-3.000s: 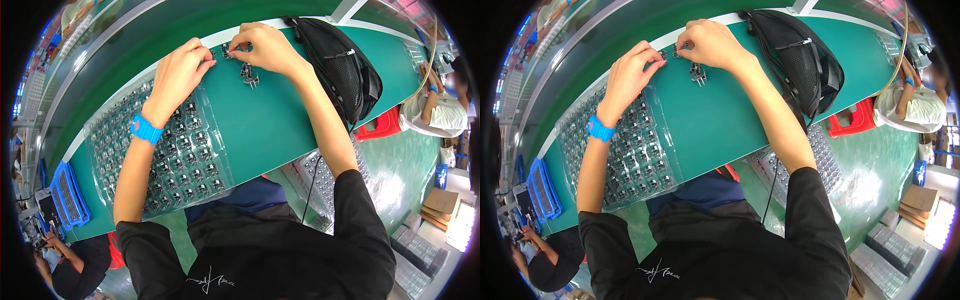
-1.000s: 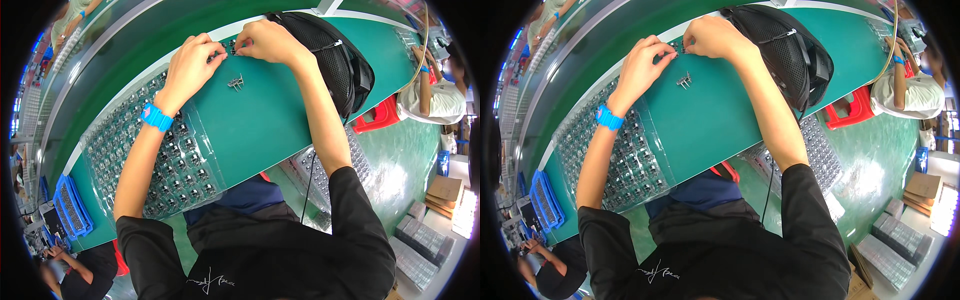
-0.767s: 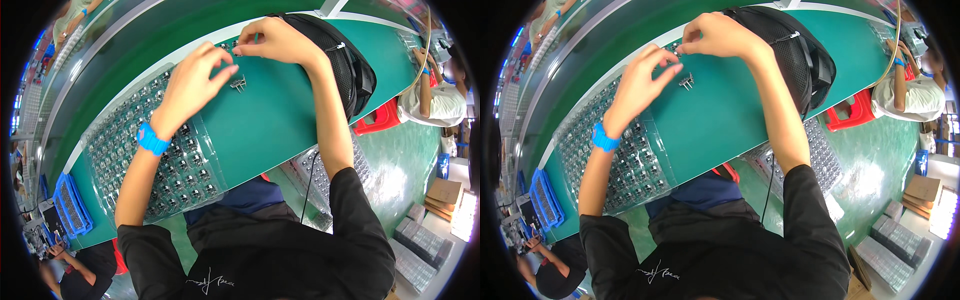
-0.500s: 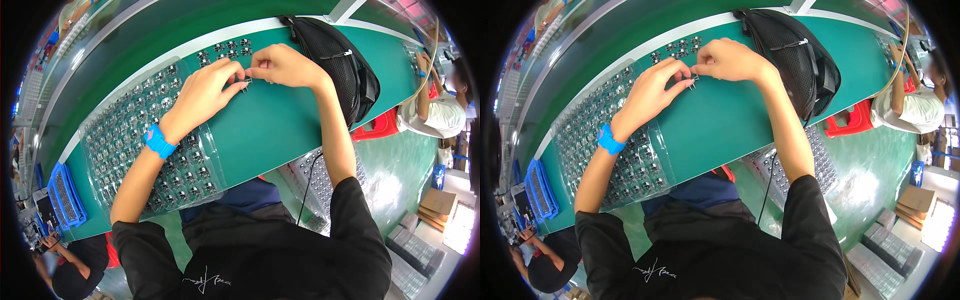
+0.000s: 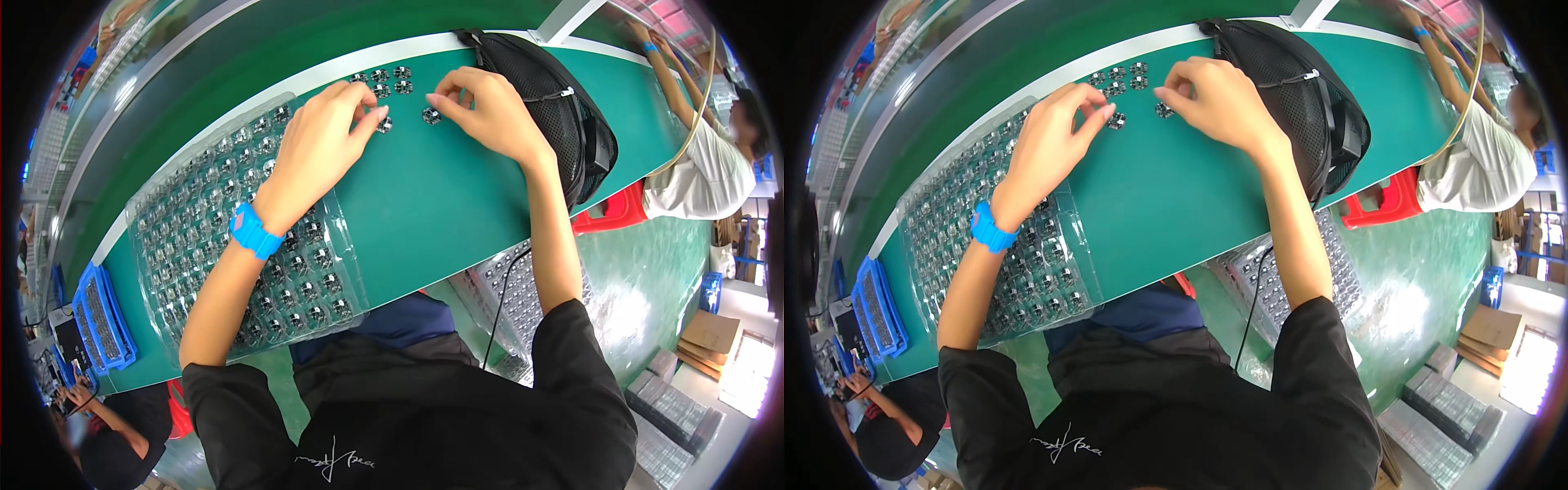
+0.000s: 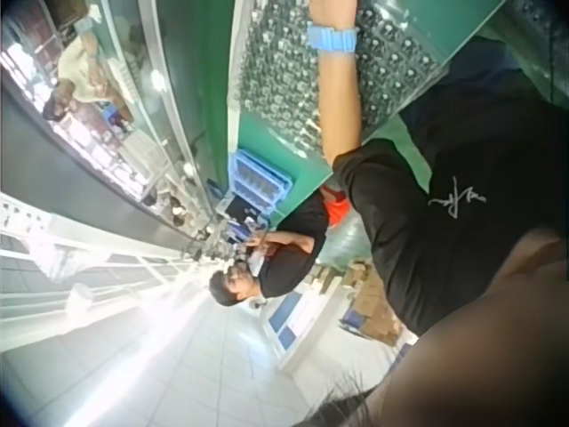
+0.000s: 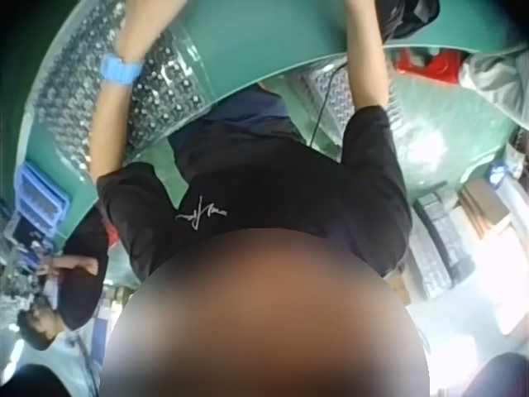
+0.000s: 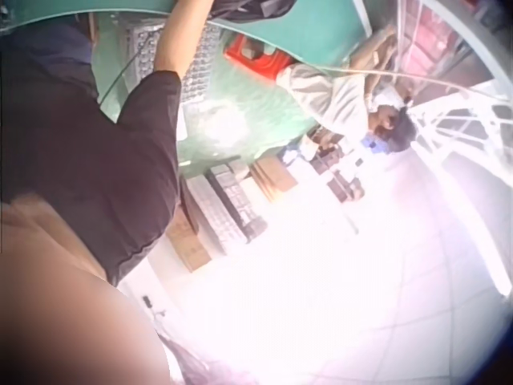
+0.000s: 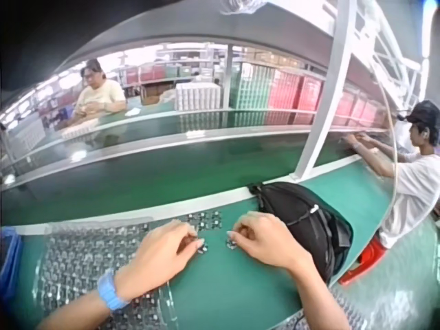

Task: Assembling small electronic components into a tray on a production line.

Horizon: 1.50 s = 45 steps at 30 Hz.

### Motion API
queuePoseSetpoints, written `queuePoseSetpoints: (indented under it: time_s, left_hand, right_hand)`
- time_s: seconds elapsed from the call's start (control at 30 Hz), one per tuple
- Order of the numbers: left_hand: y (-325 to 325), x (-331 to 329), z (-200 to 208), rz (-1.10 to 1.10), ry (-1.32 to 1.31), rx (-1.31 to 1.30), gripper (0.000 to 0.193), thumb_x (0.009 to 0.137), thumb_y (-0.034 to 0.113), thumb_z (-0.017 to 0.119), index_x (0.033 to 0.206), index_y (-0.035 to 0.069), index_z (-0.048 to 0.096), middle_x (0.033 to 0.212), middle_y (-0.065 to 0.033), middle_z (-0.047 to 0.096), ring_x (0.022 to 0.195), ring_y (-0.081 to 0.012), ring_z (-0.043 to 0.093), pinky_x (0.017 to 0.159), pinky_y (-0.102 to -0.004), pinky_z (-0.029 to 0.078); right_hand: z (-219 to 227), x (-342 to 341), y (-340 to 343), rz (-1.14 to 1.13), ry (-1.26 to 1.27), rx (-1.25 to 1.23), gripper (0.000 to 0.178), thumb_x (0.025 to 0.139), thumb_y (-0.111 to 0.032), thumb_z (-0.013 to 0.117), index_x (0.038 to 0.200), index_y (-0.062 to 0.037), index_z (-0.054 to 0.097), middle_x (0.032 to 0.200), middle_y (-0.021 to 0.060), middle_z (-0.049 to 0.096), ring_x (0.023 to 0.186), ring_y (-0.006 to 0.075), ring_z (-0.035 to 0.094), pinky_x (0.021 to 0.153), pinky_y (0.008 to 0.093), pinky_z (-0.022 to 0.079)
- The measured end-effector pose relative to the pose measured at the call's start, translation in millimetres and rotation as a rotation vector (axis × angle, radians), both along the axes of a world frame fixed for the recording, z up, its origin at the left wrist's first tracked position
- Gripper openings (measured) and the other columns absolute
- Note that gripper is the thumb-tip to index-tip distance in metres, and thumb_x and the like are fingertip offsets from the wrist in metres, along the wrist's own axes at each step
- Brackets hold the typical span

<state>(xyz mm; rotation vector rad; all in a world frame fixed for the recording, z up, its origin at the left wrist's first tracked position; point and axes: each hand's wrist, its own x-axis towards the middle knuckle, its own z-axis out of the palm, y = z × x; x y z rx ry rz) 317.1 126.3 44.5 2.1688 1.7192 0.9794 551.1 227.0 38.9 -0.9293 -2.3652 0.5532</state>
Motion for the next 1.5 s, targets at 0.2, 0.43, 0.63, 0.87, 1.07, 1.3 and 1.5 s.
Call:
queuePoseSetpoints:
  time_s: [0.2,0.43,0.63,0.87,1.07,1.3,1.5]
  left_hand:
    - [4,5,-11,0.022,0.068,-0.023,0.021,0.095,0.021,0.069,0.092,0.001,0.062,0.088,-0.0164,0.067,0.075,-0.0393,0.067,0.067,-0.0483,0.053]
    - [3,-16,0,-0.041,0.111,0.089,0.017,0.095,0.014,0.069,0.092,-0.001,0.062,0.087,-0.0179,0.068,0.076,-0.0398,0.067,0.068,-0.0471,0.052]
    - [2,-40,17,-0.013,0.054,0.056,0.011,0.094,0.006,0.069,0.095,-0.003,0.064,0.085,-0.0182,0.068,0.074,-0.0343,0.066,0.068,-0.0426,0.052]
    - [5,-59,17,0.017,0.13,0.084,0.009,0.094,0.005,0.068,0.094,-0.003,0.063,0.086,-0.0178,0.068,0.076,-0.0355,0.066,0.07,-0.0434,0.052]
    - [10,-63,14,0.031,0.245,0.088,0.01,0.094,0.008,0.069,0.093,-0.001,0.065,0.087,-0.0143,0.066,0.085,-0.0336,0.065,0.075,-0.0457,0.052]
    - [19,-69,3,0.053,0.374,0.157,0.008,0.092,0.01,0.071,0.092,0.003,0.066,0.093,-0.0088,0.063,0.094,-0.0301,0.064,0.079,-0.0446,0.053]
    - [25,-72,0,0.064,0.415,0.21,0.008,0.09,0.01,0.071,0.091,0.004,0.066,0.093,-0.0083,0.062,0.093,-0.0301,0.064,0.079,-0.0448,0.054]
  right_hand:
    - [0,-9,-15,-0.039,-0.172,-0.013,0.025,0.089,-0.028,0.077,0.091,-0.003,0.075,0.078,0.0094,0.068,0.07,0.0221,0.067,0.067,0.0335,0.054]
    - [4,-4,13,0.045,-0.091,0.09,0.019,0.089,-0.018,0.077,0.092,0.0006,0.075,0.082,0.0139,0.071,0.076,0.0272,0.07,0.072,0.0368,0.056]
    - [7,-8,37,0.072,-0.122,0.109,0.016,0.089,-0.017,0.073,0.094,-0.0033,0.078,0.087,0.016,0.075,0.084,0.0343,0.073,0.079,0.0412,0.058]
    - [1,-12,41,0.088,-0.13,0.111,0.016,0.088,-0.017,0.073,0.098,-0.0068,0.08,0.09,0.0146,0.077,0.086,0.0332,0.074,0.083,0.0403,0.059]
    - [9,-9,33,0.087,-0.132,0.157,0.013,0.088,-0.015,0.076,0.093,-0.0037,0.078,0.084,0.0108,0.072,0.078,0.0255,0.071,0.076,0.0358,0.057]
    - [18,-16,31,0.119,-0.105,0.184,0.011,0.086,-0.014,0.078,0.092,-0.004,0.079,0.083,0.0097,0.07,0.076,0.0261,0.069,0.073,0.0368,0.056]
    - [28,-59,-5,0.245,-0.032,0.271,0.011,0.085,-0.015,0.078,0.091,-0.0072,0.08,0.085,0.0081,0.068,0.086,0.0266,0.067,0.079,0.0391,0.054]
